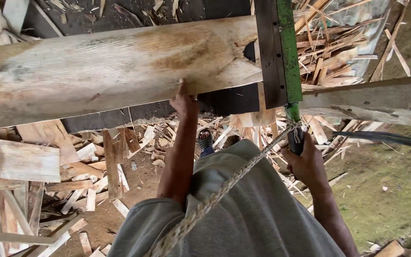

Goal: Manually sawing or shaving thin layers off large wooden planks using a lever-operated saw.

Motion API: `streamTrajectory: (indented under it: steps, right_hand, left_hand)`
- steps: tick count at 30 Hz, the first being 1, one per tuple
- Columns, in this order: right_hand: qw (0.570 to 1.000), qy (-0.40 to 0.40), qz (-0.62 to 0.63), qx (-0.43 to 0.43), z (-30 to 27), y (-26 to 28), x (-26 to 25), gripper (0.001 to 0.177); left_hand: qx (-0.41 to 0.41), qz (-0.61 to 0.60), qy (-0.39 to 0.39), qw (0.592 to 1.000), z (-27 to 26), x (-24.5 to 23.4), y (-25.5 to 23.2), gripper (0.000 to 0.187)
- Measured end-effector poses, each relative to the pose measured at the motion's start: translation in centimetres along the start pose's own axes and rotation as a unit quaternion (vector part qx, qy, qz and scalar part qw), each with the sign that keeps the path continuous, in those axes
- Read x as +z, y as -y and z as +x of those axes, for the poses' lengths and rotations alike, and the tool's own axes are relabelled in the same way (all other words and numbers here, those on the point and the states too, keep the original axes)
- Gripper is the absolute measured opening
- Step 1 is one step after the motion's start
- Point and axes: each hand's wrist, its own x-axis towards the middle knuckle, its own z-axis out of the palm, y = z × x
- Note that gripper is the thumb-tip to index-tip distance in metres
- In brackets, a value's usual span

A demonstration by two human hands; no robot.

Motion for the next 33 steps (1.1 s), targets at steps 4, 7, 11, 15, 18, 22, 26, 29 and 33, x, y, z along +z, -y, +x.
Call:
streamTrajectory:
  steps: [4, 7, 11, 15, 18, 22, 26, 29, 33]
  right_hand:
    - [1.0, -0.011, 0.0, -0.009, -0.4, 0.2, -0.5, 0.049]
    - [0.999, -0.02, -0.026, -0.027, 0.2, -1.6, 0.3, 0.045]
    - [0.992, -0.023, -0.084, -0.088, 4.9, -7.7, 3.5, 0.048]
    - [0.992, -0.015, -0.085, -0.093, 3.9, -5.4, 2.6, 0.052]
    - [0.996, 0.008, -0.075, -0.041, 0.9, -2.4, -1.2, 0.049]
    - [0.909, -0.109, -0.329, -0.23, -3.5, 2.8, -5.7, 0.033]
    - [0.99, -0.079, -0.06, -0.097, -2.8, 0.7, -5.0, 0.05]
    - [0.989, -0.072, -0.098, -0.081, 6.5, -10.5, 6.2, 0.051]
    - [0.986, -0.064, -0.143, -0.057, 9.9, -12.2, 9.0, 0.052]
  left_hand:
    - [0.037, 0.042, 0.013, 0.998, -4.3, 2.4, -0.9, 0.027]
    - [0.042, 0.026, 0.025, 0.998, -4.4, 2.4, 0.7, 0.024]
    - [0.036, 0.179, -0.011, 0.983, -3.2, 2.0, 2.1, 0.063]
    - [0.052, 0.189, -0.021, 0.98, -2.8, 2.6, 3.3, 0.06]
    - [0.008, 0.108, -0.022, 0.994, -2.0, 2.7, 4.4, 0.056]
    - [0.062, 0.18, -0.034, 0.981, -2.1, 2.6, 4.0, 0.063]
    - [0.05, 0.099, 0.0, 0.994, -0.1, 2.5, 4.3, 0.063]
    - [0.016, 0.116, -0.053, 0.992, -1.8, 3.0, 3.4, 0.054]
    - [0.027, 0.077, -0.029, 0.996, -0.9, 3.0, 3.9, 0.061]
